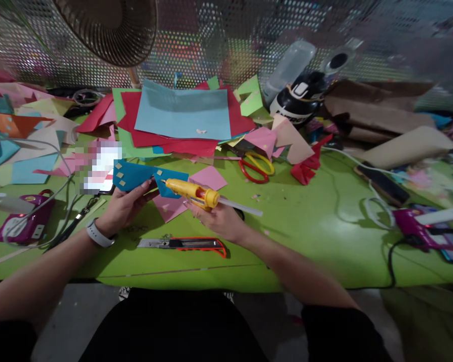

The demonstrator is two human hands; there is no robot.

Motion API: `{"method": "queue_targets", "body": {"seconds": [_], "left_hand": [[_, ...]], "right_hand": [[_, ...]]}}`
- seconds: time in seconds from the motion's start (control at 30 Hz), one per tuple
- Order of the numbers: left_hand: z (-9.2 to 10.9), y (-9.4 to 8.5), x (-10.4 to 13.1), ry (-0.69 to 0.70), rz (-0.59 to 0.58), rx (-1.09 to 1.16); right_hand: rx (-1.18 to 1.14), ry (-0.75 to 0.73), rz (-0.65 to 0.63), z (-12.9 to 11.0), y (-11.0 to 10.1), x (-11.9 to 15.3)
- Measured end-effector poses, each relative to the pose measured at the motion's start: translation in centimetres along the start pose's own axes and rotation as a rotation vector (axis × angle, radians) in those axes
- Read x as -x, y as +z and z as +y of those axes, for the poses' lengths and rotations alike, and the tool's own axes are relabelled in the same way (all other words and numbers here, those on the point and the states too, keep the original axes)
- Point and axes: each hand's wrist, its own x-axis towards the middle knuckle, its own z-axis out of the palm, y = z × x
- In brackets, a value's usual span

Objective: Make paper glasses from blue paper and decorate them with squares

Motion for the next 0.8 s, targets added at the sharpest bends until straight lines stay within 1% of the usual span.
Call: {"method": "queue_targets", "body": {"seconds": [0.1, 0.37, 0.63, 0.8], "left_hand": [[-0.12, -0.10, -0.06, 0.004, -0.005, -0.004], [-0.09, -0.13, -0.15, -0.002, 0.003, -0.007], [-0.08, 0.03, -0.10, -0.007, -0.001, 0.019], [-0.01, 0.03, -0.06, -0.012, 0.002, 0.018]], "right_hand": [[0.006, -0.005, 0.014, 0.00, 0.05, 0.03], [0.067, -0.018, 0.001, 0.39, -0.03, 0.18], [0.067, -0.029, 0.057, 0.86, 0.13, 0.09], [0.038, -0.044, 0.068, 0.79, 0.33, -0.13]]}}
